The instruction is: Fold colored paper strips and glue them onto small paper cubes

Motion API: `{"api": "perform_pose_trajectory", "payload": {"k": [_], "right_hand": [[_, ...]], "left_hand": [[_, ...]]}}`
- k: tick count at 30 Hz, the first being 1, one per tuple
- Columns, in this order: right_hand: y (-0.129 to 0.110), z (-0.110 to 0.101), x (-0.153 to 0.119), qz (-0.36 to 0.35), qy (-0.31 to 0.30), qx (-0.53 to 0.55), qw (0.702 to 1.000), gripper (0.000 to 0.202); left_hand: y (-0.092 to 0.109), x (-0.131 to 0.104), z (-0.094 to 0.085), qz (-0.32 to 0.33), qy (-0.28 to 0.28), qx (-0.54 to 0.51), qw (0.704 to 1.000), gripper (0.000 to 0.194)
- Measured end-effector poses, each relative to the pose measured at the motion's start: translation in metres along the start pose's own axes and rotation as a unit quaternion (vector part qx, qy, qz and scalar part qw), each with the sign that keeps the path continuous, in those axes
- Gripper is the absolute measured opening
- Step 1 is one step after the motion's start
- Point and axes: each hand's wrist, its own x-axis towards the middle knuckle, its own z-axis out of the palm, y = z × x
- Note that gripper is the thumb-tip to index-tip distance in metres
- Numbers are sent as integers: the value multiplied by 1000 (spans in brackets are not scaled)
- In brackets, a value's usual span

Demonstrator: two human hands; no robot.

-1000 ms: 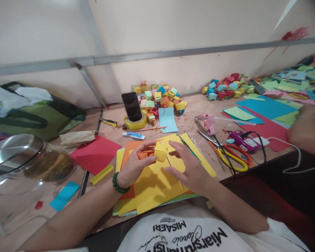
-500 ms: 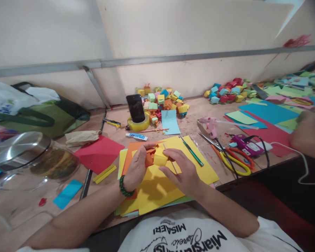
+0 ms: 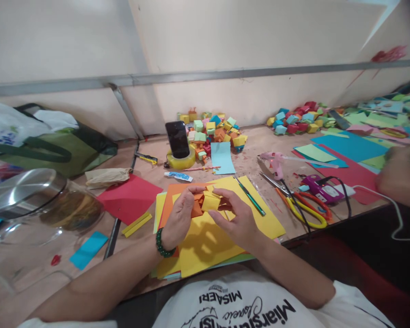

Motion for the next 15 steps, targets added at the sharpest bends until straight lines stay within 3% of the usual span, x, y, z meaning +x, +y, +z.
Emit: {"api": "perform_pose_trajectory", "payload": {"k": [6,15], "right_hand": [[0,1,1,-8,-2,8,1000,26],[-3,1,-1,-108,-20,-57,992,25]], "left_hand": [[3,-1,0,0,2,-4,1000,54],[5,-1,1,30,40,9,999,54]]}}
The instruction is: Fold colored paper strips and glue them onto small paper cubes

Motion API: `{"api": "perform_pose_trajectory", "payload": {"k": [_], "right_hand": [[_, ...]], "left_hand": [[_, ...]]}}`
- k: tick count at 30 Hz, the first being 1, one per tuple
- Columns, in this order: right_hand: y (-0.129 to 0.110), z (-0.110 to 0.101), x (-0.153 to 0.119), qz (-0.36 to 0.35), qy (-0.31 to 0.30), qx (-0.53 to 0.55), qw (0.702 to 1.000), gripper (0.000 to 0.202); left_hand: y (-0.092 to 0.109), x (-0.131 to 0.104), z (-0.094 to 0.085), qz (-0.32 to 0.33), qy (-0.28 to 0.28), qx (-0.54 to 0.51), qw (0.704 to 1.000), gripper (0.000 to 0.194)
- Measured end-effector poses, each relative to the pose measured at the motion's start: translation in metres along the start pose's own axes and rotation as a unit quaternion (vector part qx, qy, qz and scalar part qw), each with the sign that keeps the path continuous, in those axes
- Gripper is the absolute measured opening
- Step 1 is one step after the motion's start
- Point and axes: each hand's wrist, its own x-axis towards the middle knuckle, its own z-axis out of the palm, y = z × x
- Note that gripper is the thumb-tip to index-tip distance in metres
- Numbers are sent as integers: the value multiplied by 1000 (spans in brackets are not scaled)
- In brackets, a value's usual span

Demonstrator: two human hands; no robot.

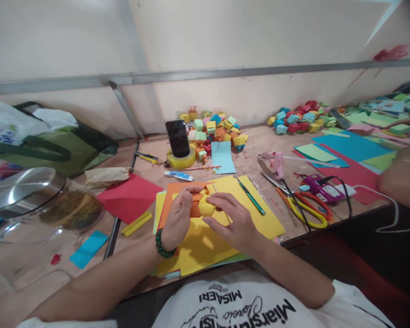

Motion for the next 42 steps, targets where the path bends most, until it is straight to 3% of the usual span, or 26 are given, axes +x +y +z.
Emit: {"api": "perform_pose_trajectory", "payload": {"k": [14,26,42], "right_hand": [[-6,-5,-1,-55,-4,-32,998,28],[-14,-3,-2,-31,24,-10,999,26],[-12,2,-3,-9,40,47,998,28]], "left_hand": [[3,-1,-1,59,-5,39,997,53],[5,-4,-3,117,15,80,990,48],[5,-5,-3,129,32,89,987,46]]}}
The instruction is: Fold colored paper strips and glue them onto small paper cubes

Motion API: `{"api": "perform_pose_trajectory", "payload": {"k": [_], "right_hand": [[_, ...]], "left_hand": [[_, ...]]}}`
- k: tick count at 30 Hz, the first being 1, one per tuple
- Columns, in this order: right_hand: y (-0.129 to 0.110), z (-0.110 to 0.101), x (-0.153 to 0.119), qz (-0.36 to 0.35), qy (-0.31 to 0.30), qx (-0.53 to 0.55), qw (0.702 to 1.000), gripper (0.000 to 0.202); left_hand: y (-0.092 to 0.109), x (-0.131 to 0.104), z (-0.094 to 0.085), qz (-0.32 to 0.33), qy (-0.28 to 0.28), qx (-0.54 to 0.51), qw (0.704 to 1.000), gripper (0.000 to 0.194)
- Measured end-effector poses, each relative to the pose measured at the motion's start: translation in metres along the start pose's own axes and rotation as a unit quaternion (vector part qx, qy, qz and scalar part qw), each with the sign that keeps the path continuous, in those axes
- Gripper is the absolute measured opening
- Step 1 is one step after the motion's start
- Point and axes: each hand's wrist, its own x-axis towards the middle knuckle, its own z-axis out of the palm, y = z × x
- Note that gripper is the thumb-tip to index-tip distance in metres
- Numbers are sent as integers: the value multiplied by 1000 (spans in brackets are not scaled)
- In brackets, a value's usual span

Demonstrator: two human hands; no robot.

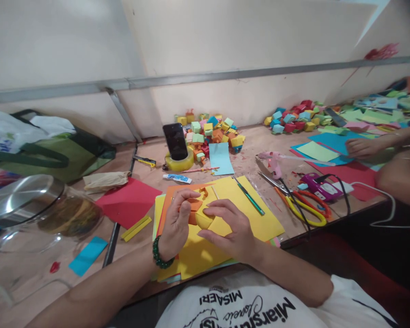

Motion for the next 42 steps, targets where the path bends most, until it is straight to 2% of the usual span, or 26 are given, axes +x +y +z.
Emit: {"api": "perform_pose_trajectory", "payload": {"k": [7,12,19,24,30,42], "right_hand": [[1,2,-2,9,12,14,1000,30],[3,-1,-2,14,1,15,1000,30],[6,-4,1,-4,-7,-9,1000,29],[6,-4,-1,19,-18,-6,1000,29],[8,-3,-1,0,-1,-11,1000,29],[10,-3,-1,20,1,12,1000,26]], "left_hand": [[2,-1,0,-25,1,-22,999,48],[0,0,0,-89,-47,-66,993,54],[2,6,-3,-111,-86,6,990,60],[2,6,-2,-114,-87,-13,990,58],[2,3,1,-137,-58,-36,988,53],[4,2,-1,-187,-81,-48,978,53]]}}
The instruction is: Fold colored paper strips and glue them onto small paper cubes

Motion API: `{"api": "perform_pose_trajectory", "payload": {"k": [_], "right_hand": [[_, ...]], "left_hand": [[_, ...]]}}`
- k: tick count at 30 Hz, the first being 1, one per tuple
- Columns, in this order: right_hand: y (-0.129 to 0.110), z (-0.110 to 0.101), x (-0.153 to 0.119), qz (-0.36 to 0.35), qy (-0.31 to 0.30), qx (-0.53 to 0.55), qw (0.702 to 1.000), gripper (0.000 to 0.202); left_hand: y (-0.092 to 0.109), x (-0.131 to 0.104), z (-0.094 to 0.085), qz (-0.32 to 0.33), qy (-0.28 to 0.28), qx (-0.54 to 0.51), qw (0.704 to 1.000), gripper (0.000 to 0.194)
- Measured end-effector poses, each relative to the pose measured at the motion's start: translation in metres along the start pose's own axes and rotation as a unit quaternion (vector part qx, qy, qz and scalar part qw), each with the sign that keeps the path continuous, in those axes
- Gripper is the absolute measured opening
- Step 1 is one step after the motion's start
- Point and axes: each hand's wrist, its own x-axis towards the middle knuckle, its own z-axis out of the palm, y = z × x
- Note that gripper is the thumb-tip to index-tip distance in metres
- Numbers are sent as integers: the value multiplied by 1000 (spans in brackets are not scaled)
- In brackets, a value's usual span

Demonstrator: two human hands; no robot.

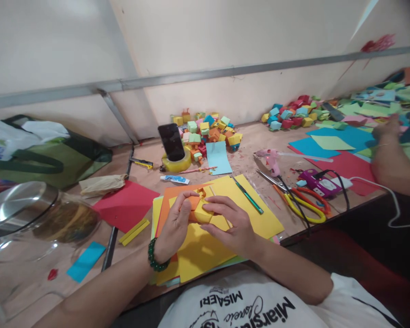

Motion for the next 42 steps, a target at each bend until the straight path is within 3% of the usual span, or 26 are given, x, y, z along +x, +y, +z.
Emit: {"api": "perform_pose_trajectory", "payload": {"k": [10,28,42], "right_hand": [[2,0,1,24,1,21,999,24],[7,4,0,27,22,45,998,30],[12,2,-3,34,-98,-4,995,47]], "left_hand": [[8,-1,4,-41,-49,-93,994,54],[8,-2,3,-33,-56,-53,996,54],[13,0,4,-68,-72,-9,995,49]]}}
